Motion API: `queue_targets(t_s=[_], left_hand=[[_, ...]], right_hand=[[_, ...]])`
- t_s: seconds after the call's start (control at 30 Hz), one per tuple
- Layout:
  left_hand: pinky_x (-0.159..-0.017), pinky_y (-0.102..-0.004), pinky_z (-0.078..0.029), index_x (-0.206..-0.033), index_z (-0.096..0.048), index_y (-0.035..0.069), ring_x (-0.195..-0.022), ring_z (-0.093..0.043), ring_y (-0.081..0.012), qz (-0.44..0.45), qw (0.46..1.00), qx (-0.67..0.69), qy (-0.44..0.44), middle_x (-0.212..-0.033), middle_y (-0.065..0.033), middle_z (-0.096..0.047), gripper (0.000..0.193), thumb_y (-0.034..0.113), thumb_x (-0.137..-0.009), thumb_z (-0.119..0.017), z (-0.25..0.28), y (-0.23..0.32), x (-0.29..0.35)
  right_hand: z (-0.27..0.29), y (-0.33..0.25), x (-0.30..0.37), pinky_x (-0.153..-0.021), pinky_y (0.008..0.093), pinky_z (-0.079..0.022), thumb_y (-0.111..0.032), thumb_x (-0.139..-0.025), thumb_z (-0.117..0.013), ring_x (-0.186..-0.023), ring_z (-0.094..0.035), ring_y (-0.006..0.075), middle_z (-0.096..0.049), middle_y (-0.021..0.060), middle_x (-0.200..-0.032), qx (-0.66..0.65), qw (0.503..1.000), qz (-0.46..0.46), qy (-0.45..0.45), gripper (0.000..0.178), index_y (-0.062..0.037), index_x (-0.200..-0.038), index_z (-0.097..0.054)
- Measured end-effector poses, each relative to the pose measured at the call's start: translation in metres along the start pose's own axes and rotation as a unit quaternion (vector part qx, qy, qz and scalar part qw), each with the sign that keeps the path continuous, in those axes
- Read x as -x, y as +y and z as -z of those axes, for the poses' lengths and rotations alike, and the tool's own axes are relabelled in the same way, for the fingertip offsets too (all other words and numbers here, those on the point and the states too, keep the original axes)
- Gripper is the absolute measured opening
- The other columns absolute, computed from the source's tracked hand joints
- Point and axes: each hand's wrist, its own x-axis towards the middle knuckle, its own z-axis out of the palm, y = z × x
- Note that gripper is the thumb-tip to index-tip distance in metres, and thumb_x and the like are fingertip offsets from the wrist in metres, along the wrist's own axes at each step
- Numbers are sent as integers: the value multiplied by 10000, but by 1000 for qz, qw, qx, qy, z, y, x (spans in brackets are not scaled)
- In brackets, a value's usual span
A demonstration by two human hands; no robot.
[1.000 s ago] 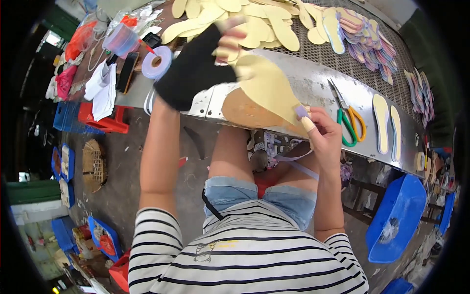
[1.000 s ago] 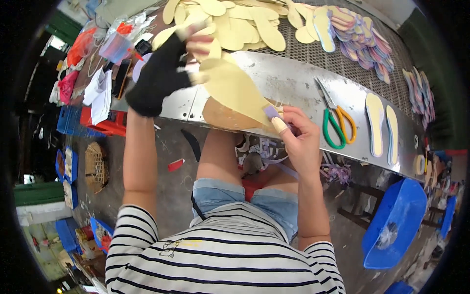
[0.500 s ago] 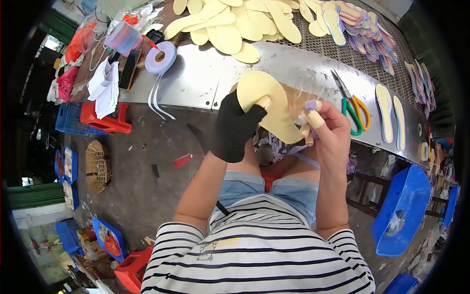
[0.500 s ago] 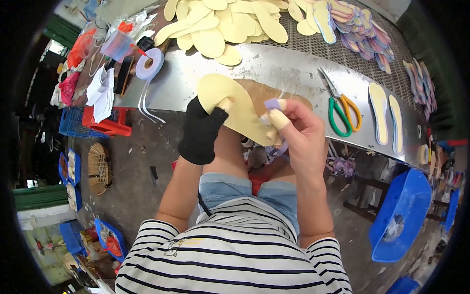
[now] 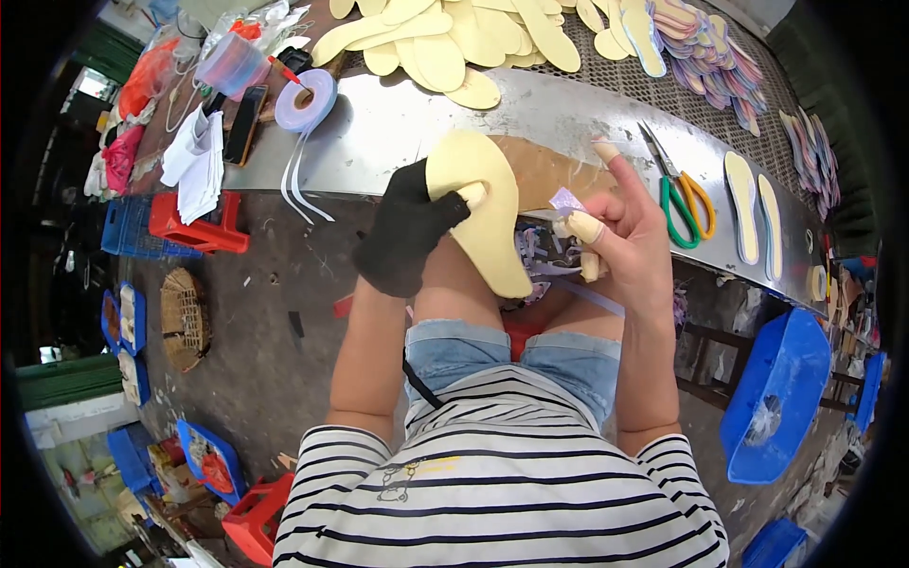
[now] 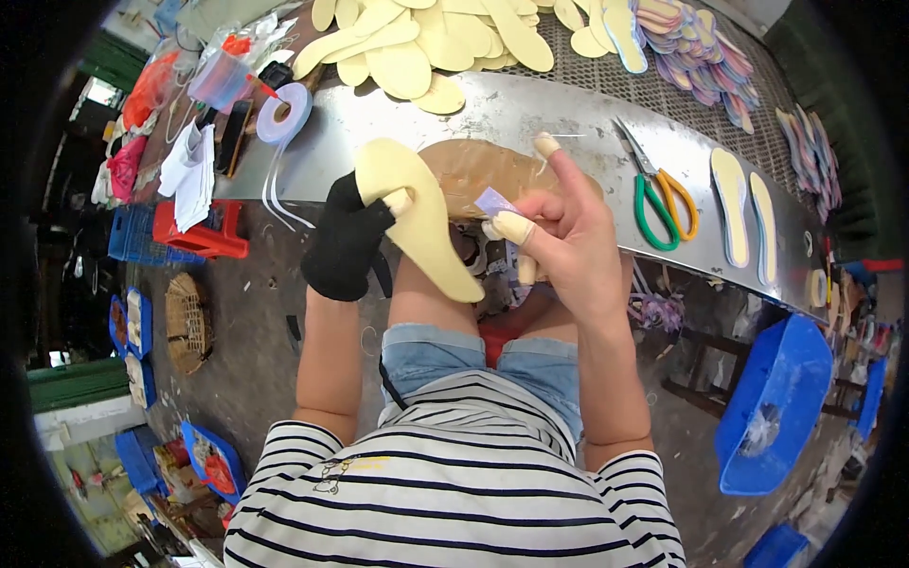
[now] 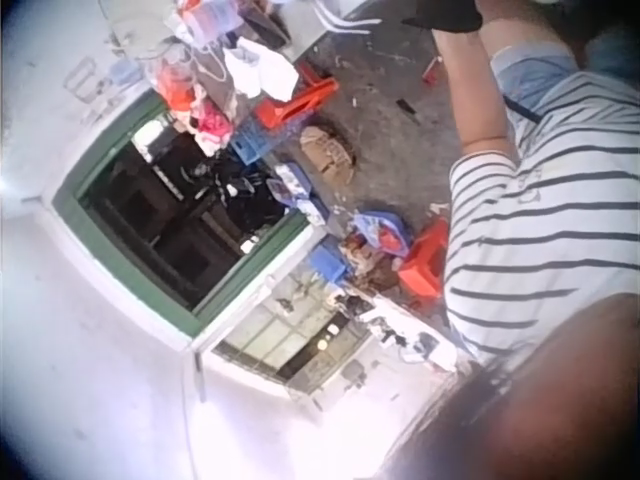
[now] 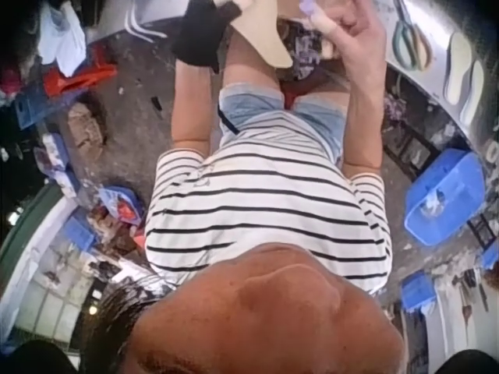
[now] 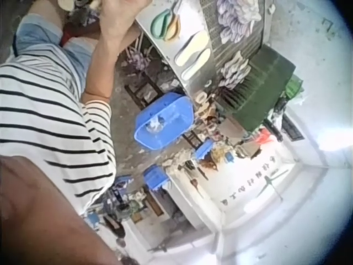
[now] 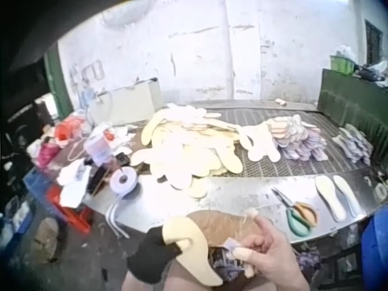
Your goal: Applying adhesive tape to the edges of shoe insoles.
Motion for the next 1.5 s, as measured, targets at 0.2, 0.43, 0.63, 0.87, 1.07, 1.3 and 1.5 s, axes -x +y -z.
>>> queue_targets(t_s=[0.2,0.43,0.63,0.87,1.07,1.3,1.5], left_hand=[[-826,-309,-474,-1019,-611,-25,-918,-598,-165,49,991,21,-123,-1003,-107,-644,259,82,-783,-623,-13,1,-2],[-697,-264,-483,-1045,-615,-17,-783,-595,-109,100,993,-51,-29,-899,-50,-659,291,126,-793,-642,8,4,-9],[-717,-248,-471,-1030,-621,-12,-799,-571,-83,70,977,-117,-164,-886,-32,-655,301,127,-768,-676,-18,17,-10],[-753,-259,-466,-1047,-612,-14,-837,-571,-97,60,995,-71,-33,-926,-51,-645,270,81,-796,-642,9,15,-6],[-736,-248,-462,-1035,-615,-1,-823,-567,-76,-38,996,3,79,-906,-25,-645,239,44,-800,-635,-30,6,7],[-718,-242,-463,-1022,-625,4,-813,-572,-77,-56,994,10,90,-913,-25,-646,231,17,-792,-634,-37,-3,12],[-714,-238,-458,-1008,-631,5,-815,-570,-77,-87,992,-29,85,-907,-21,-644,219,9,-789,-634,-38,2,15]], right_hand=[[21,27,-2,-546,184,-421,-23,-780,-638,-639,-540,52,-612,33,-774,77,973,-118,-181,604,22,-1325,-382],[26,10,4,-655,194,-452,-32,-785,-633,-732,-578,80,-596,16,-777,62,989,-68,-114,501,20,-1259,-479],[15,16,0,-487,157,-337,-17,-792,-617,-605,-459,6,-570,-22,-754,41,965,-118,-230,520,19,-1284,-454],[20,7,1,-455,155,-355,-76,-818,-609,-539,-493,41,-617,36,-749,-21,991,-97,-84,341,18,-1141,-555],[-16,6,7,-465,165,-404,-70,-840,-589,-544,-538,59,-646,82,-854,-96,995,-7,-3,277,11,-1102,-552],[-5,5,1,-466,170,-424,-65,-848,-585,-595,-584,69,-635,48,-802,-81,996,-24,-33,202,6,-1035,-560],[-18,-2,0,-447,152,-359,-94,-857,-585,-564,-523,34,-599,13,-738,-43,997,48,50,132,-17,-964,-580]])
